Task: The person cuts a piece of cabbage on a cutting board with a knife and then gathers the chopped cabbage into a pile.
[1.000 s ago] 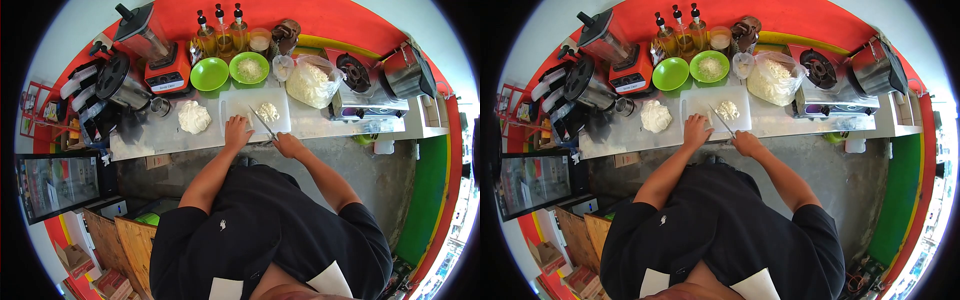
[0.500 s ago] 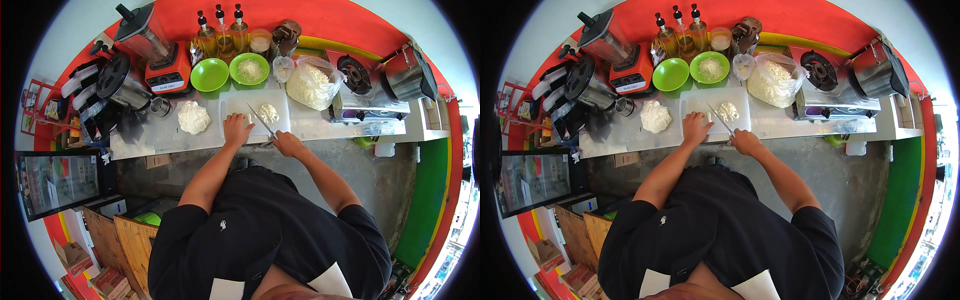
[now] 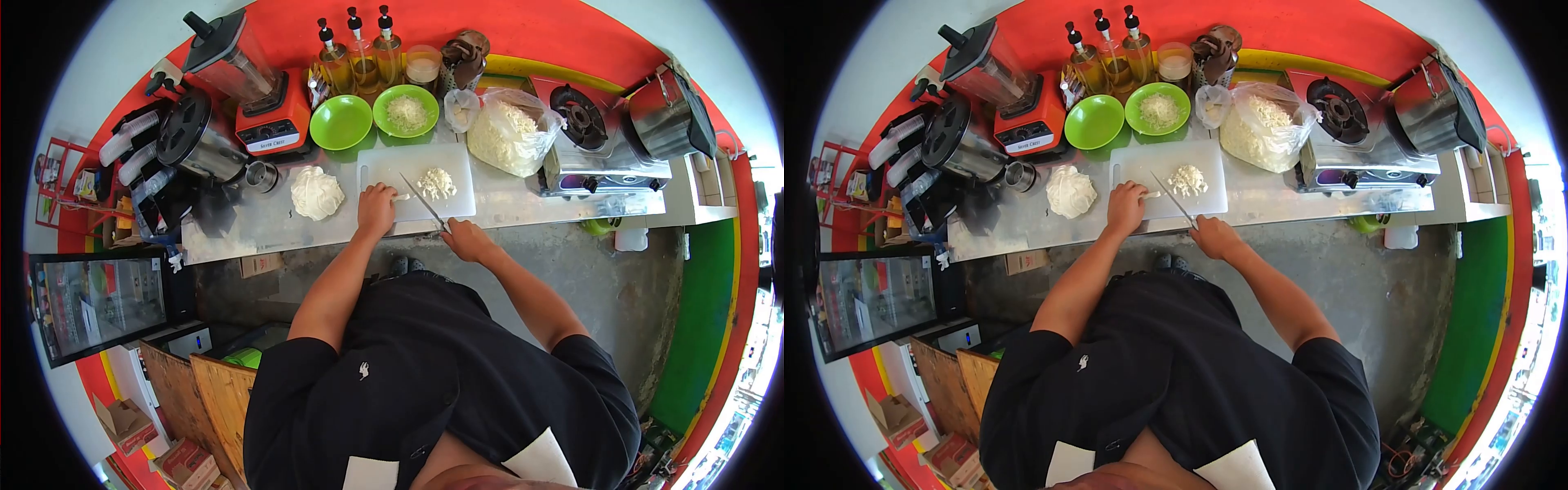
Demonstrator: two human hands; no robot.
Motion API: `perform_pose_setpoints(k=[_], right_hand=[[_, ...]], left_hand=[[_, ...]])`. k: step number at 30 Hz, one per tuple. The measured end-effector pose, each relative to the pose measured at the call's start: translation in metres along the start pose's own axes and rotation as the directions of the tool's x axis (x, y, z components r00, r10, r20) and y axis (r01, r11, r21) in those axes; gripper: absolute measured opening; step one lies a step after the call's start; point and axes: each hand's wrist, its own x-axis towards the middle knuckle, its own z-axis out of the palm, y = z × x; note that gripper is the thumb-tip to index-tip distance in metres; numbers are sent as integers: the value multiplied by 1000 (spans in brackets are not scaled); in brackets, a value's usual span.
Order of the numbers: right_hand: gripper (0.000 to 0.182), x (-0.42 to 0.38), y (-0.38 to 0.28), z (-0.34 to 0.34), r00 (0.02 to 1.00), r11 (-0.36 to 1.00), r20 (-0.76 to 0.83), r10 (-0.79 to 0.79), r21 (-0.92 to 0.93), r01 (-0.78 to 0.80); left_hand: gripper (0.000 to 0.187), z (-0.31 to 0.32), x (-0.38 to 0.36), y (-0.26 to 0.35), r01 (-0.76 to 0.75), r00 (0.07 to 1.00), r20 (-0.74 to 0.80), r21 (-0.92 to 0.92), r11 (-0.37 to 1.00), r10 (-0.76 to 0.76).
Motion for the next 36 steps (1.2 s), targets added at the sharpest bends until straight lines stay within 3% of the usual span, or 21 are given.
perform_pose_setpoints(k=[7,10,12,20,22,26,34,36], right_hand=[[40,-7,-22,5,996,996,-32,85,11,-85],[39,-12,-15,13,996,997,-34,80,20,-80],[39,-15,-6,16,998,998,-26,65,5,-65],[39,-4,-23,15,989,986,-43,144,87,-140],[37,1,-33,22,988,987,-60,144,86,-139],[36,7,-44,29,988,992,-93,126,33,-123],[34,6,-46,36,983,985,-75,169,-21,-171],[34,10,-45,40,980,983,-84,179,-26,-181]], left_hand=[[22,1,-5,13,-92,992,-81,30,995,94],[19,5,-4,16,-47,998,-30,39,998,48],[16,7,-5,16,-43,997,-72,-51,998,39],[9,13,-9,23,43,998,-55,17,999,-42],[11,13,-13,26,66,989,-130,-54,996,-72],[10,13,-17,29,57,990,-132,2,998,-56],[30,15,-24,27,6,989,-147,9,1000,-5],[26,14,-22,25,-6,987,-160,-4,1000,5]])
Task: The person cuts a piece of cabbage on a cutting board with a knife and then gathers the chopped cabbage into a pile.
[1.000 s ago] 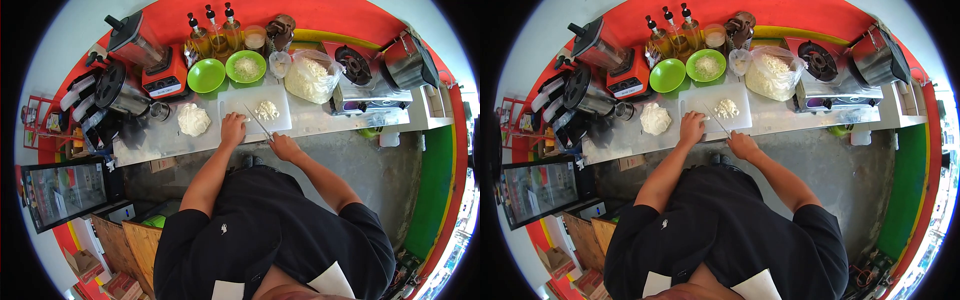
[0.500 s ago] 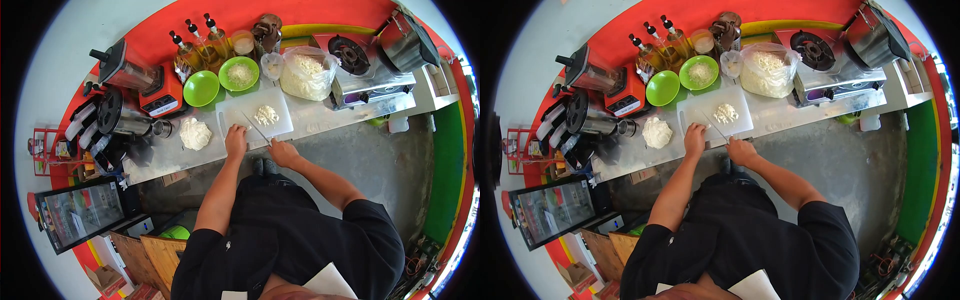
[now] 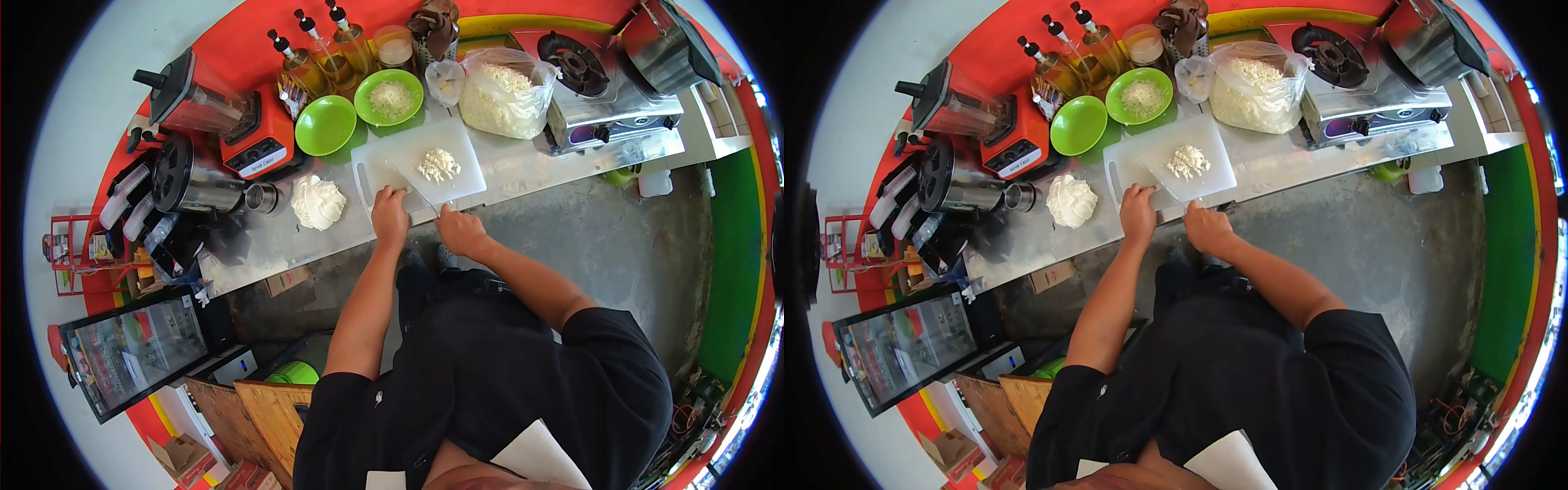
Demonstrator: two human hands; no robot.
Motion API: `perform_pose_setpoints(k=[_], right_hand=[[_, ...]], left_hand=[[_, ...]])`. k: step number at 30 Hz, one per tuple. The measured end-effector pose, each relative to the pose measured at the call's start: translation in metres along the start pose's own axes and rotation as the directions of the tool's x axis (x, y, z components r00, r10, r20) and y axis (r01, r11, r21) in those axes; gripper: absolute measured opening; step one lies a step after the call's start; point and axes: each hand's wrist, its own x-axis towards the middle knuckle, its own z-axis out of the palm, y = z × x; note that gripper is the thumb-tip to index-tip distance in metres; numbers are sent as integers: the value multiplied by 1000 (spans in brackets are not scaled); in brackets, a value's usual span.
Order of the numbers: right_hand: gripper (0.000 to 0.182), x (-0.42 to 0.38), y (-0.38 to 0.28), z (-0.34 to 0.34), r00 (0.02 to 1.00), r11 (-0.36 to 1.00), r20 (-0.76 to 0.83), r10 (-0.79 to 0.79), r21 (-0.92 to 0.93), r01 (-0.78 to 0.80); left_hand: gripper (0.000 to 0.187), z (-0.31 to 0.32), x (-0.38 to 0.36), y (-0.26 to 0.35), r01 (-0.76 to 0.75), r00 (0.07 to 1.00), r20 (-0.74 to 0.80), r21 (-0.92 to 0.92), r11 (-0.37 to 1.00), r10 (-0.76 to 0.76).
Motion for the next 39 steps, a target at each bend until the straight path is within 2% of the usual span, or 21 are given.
perform_pose_setpoints(k=[2,4,6,8,12,15,17,21,23,26,28,29,33,35,39], right_hand=[[33,10,-3,-1,1000,999,-25,5,32,-4],[33,11,-8,-9,999,1000,-30,-13,-7,12],[34,10,-10,-11,999,999,-34,-29,-36,28],[29,6,-9,-3,996,987,-82,-42,-158,28],[26,5,-12,13,995,991,-94,26,-127,-38],[34,11,-9,8,998,999,-53,26,-25,-28],[35,12,-6,0,992,992,-112,-65,-119,51],[34,7,-7,12,990,992,-128,-65,-116,50],[33,6,-11,19,997,996,-81,20,-80,-26],[32,11,-10,10,995,995,-92,-26,-103,16],[32,10,-13,5,996,993,-88,-30,-116,20],[31,10,-15,1,996,992,-89,-31,-126,20],[31,10,-15,17,993,989,-109,-35,-143,19],[31,12,-17,14,997,997,-62,53,-44,-56],[31,17,-16,7,995,994,-100,-8,-107,-3]], left_hand=[[23,-1,1,0,3,1000,-27,-20,1000,-4],[19,-3,5,-1,111,994,32,-67,992,-109],[16,-5,9,-3,116,993,35,-61,991,-114],[15,-6,10,-4,116,993,43,-53,992,-114],[7,-3,6,-4,161,986,-13,-138,977,-164],[4,0,6,-10,160,986,-20,-164,973,-165],[3,2,7,-10,147,988,-16,-181,973,-152],[2,0,6,-4,151,987,-34,-142,978,-157],[2,-1,7,-4,169,984,-33,-136,976,-175],[4,0,3,-6,96,993,-55,-95,991,-102],[8,-3,1,-4,50,993,-112,42,998,-45],[8,-4,1,-2,50,992,-116,44,998,-45],[10,-3,1,-1,110,992,-68,10,994,-109],[11,-1,-2,1,127,990,-61,-11,992,-128],[14,-1,-5,0,102,994,-40,65,993,-99]])
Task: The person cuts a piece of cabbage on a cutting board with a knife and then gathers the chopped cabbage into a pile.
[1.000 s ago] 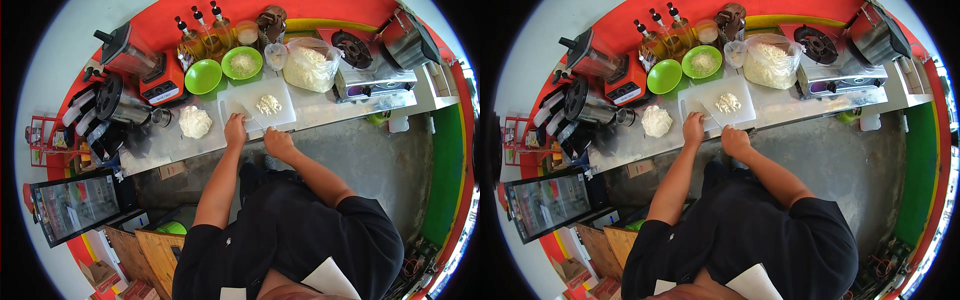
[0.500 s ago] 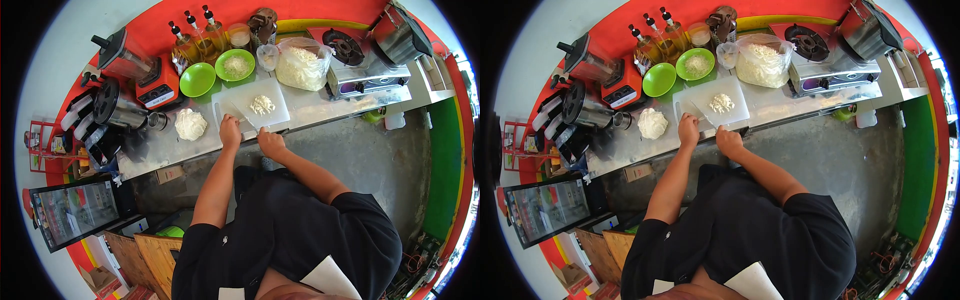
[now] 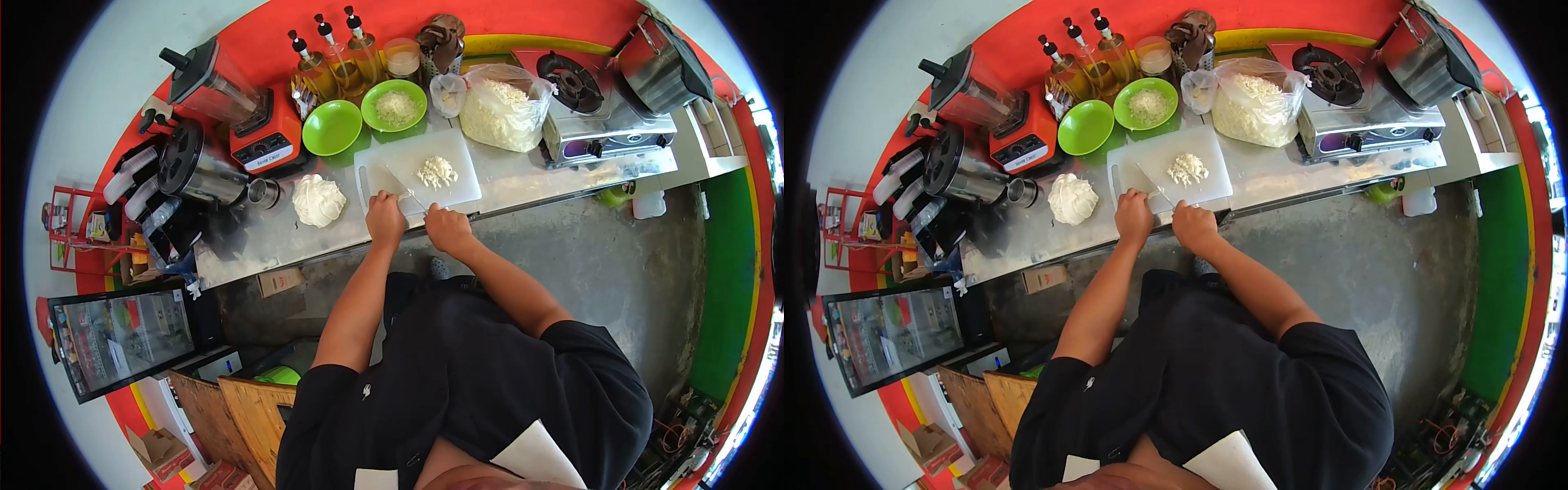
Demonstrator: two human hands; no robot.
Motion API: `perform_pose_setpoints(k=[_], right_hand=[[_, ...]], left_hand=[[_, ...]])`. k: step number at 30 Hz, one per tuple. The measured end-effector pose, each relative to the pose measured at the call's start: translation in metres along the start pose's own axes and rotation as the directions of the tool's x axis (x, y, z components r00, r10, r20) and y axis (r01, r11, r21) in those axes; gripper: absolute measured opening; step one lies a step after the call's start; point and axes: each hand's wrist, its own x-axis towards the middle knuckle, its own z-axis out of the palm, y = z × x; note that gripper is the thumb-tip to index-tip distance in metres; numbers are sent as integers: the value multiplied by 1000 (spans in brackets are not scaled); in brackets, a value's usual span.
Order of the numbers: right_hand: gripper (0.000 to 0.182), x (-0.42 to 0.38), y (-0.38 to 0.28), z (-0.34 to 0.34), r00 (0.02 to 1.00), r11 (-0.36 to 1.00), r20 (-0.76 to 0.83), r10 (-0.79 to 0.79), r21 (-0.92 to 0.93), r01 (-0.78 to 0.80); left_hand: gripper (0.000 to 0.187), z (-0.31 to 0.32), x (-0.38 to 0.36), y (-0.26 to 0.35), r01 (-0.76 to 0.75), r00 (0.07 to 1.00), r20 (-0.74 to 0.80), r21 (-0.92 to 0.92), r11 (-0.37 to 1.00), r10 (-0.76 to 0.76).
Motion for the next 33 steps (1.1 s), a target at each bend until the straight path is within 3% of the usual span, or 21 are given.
perform_pose_setpoints(k=[9,11,14,26,29,33], right_hand=[[31,2,-2,12,999,999,-33,19,33,-17],[30,4,-2,8,999,999,-49,-16,-36,14],[30,0,-6,14,998,999,-56,-4,-34,2],[17,3,-9,18,992,998,-118,-42,-61,35],[30,4,-5,23,999,998,-49,16,60,-13],[30,9,-6,12,999,1000,-46,-3,-4,3]], left_hand=[[9,-4,7,0,44,998,36,-20,999,-43],[8,-7,8,1,53,998,32,-33,998,-52],[9,-10,9,1,59,993,103,6,998,-60],[7,-9,0,-16,-82,996,47,-15,997,82],[8,-12,-4,-16,-83,995,58,-6,997,83],[10,-11,-6,-20,-113,993,15,-28,993,114]])
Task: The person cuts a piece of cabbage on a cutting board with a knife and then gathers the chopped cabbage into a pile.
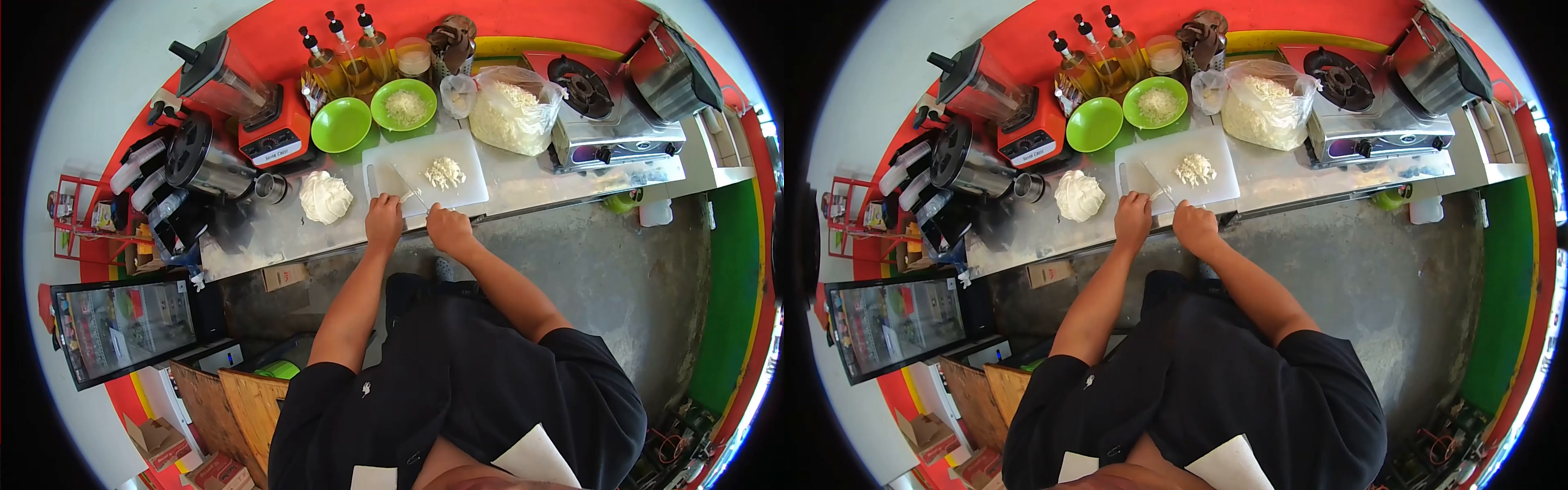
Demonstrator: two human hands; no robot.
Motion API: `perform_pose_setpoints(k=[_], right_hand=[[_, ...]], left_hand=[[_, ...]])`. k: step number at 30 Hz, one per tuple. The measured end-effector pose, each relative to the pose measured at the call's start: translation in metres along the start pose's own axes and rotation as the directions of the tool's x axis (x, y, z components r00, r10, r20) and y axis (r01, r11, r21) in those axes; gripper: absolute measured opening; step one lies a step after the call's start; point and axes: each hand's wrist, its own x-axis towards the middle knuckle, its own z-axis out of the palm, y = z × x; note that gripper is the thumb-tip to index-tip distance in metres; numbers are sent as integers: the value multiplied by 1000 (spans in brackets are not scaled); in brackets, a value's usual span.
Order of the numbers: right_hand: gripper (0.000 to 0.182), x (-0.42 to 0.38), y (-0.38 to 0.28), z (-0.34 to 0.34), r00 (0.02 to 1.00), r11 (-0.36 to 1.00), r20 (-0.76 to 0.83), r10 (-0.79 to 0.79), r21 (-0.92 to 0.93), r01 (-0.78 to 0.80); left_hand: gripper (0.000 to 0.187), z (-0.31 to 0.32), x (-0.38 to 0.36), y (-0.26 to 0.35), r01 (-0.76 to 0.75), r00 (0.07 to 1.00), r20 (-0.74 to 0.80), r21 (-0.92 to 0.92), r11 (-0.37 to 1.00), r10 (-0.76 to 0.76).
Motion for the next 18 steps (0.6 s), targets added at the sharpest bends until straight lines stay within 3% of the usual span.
perform_pose_setpoints(k=[3,8,11,18], right_hand=[[29,-2,-2,0,1000,999,-14,-22,-35,22],[30,-2,1,10,1000,998,5,4,60,-4],[29,-1,1,-3,999,997,-18,-40,-60,39],[30,-3,-2,12,1000,1000,5,-6,-26,6]], left_hand=[[11,-1,-1,1,-3,1000,-8,-11,1000,3],[10,-3,3,5,19,1000,17,28,999,-20],[11,-3,5,2,15,999,41,42,999,-17],[11,-3,10,-1,11,996,89,0,1000,-11]])
